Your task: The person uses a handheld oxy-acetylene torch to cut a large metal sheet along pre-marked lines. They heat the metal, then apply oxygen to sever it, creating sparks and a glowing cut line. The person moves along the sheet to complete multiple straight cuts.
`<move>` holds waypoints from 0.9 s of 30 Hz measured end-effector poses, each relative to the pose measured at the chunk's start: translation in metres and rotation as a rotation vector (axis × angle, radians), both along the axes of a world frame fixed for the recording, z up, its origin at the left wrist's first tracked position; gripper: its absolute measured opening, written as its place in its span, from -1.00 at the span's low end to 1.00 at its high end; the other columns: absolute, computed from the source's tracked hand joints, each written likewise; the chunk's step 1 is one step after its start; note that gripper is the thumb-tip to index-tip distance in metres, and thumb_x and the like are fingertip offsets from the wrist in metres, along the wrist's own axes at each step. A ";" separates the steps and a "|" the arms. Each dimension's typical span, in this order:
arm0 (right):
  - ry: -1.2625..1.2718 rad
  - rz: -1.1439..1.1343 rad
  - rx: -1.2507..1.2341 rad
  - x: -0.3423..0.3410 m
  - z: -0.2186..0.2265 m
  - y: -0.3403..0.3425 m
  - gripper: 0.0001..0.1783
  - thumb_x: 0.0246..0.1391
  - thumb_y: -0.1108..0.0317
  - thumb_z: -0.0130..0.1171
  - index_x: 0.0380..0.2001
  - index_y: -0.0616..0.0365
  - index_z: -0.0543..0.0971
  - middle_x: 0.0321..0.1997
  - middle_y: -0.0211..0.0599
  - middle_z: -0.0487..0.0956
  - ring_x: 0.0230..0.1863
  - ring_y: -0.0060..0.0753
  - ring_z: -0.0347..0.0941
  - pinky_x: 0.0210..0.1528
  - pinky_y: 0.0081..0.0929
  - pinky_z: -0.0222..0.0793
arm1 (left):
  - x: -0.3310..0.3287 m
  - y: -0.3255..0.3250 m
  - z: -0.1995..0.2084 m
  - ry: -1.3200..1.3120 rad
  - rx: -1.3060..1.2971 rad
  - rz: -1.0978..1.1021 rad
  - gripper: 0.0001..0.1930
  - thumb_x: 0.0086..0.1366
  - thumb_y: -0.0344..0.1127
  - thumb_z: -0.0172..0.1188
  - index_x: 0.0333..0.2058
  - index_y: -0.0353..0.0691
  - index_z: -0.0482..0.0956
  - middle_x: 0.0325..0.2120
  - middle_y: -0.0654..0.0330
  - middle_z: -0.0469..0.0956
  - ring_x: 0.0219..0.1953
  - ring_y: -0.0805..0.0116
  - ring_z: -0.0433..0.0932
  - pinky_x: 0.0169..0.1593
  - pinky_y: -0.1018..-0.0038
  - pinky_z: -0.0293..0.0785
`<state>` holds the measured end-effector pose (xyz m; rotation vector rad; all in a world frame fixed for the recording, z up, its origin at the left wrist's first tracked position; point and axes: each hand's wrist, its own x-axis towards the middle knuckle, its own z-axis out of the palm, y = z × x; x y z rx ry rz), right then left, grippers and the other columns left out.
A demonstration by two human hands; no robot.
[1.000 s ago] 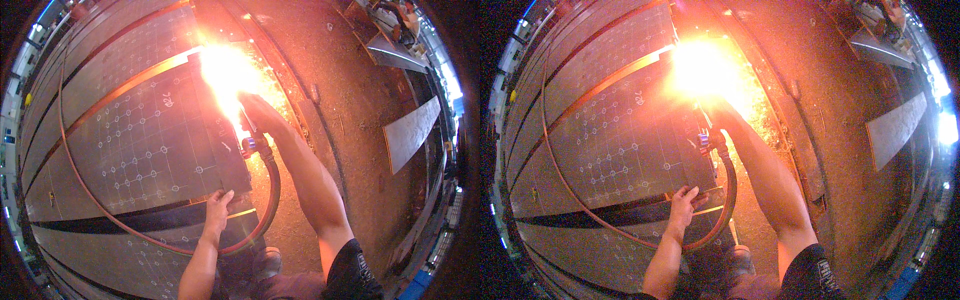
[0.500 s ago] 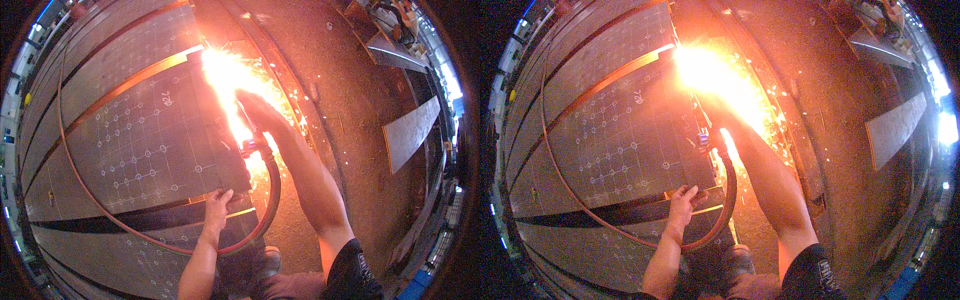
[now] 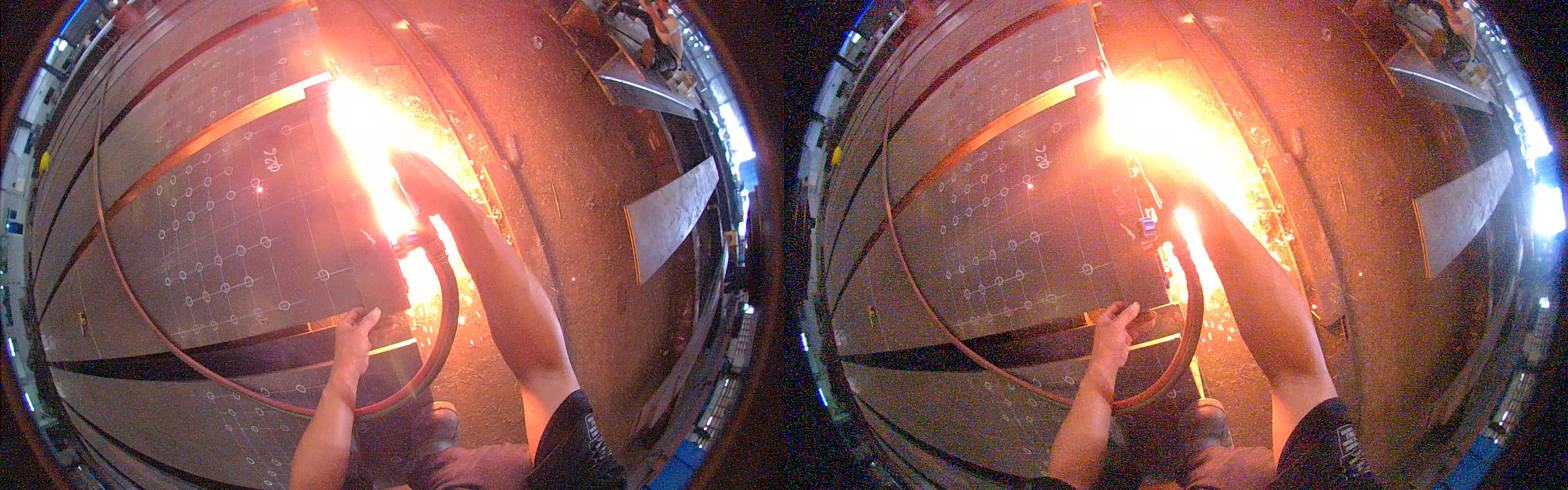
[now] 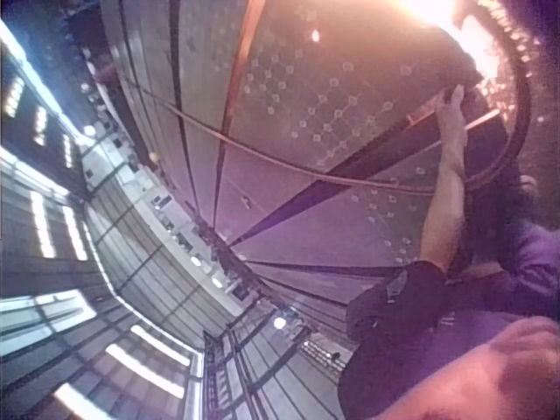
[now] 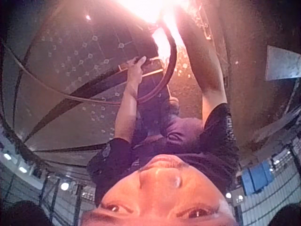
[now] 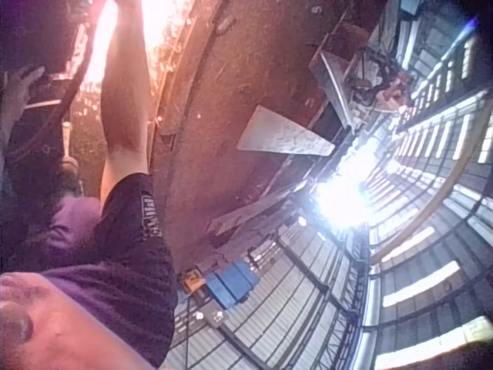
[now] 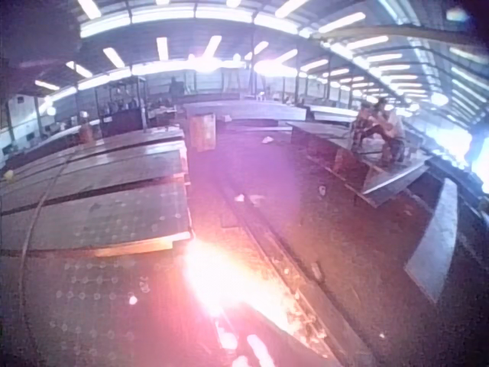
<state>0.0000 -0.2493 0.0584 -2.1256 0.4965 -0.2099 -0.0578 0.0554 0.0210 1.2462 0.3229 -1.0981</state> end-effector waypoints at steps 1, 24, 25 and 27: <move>-0.084 0.017 -0.076 -0.007 -0.015 -0.013 -0.52 0.26 0.05 -0.22 -0.25 0.31 0.47 -0.37 -0.10 0.50 -0.36 -0.28 0.38 -0.22 -0.25 0.31 | -0.003 -0.005 0.001 0.006 -0.007 -0.017 -0.81 0.28 -0.42 0.14 -0.19 -0.40 0.41 -0.27 0.02 0.54 -0.24 0.14 0.63 -0.15 0.32 0.67; 0.021 -0.037 0.126 0.000 0.001 0.007 -0.45 0.23 -0.04 -0.15 -0.13 0.29 0.49 -0.18 -0.09 0.51 -0.15 -0.30 0.39 -0.01 -0.22 0.26 | 0.002 0.000 0.001 -0.014 0.026 0.016 -0.87 0.30 -0.44 0.11 -0.24 -0.38 0.43 -0.33 0.04 0.56 -0.27 0.14 0.63 -0.17 0.31 0.68; 0.040 -0.125 0.260 0.000 0.015 0.018 -0.45 0.23 -0.05 -0.15 -0.12 0.29 0.48 -0.17 -0.09 0.51 -0.14 -0.30 0.38 0.00 -0.22 0.25 | 0.002 0.002 -0.001 -0.010 0.027 0.015 -0.87 0.30 -0.43 0.11 -0.24 -0.38 0.43 -0.33 0.04 0.56 -0.27 0.14 0.63 -0.18 0.30 0.68; 0.137 -0.162 0.516 0.001 0.064 0.033 -0.42 0.20 -0.10 -0.12 -0.14 0.27 0.49 -0.21 -0.14 0.51 -0.22 -0.33 0.39 -0.10 -0.26 0.28 | 0.004 0.007 -0.006 -0.005 0.027 0.016 -0.87 0.30 -0.43 0.11 -0.24 -0.38 0.43 -0.32 0.04 0.55 -0.27 0.14 0.63 -0.18 0.30 0.68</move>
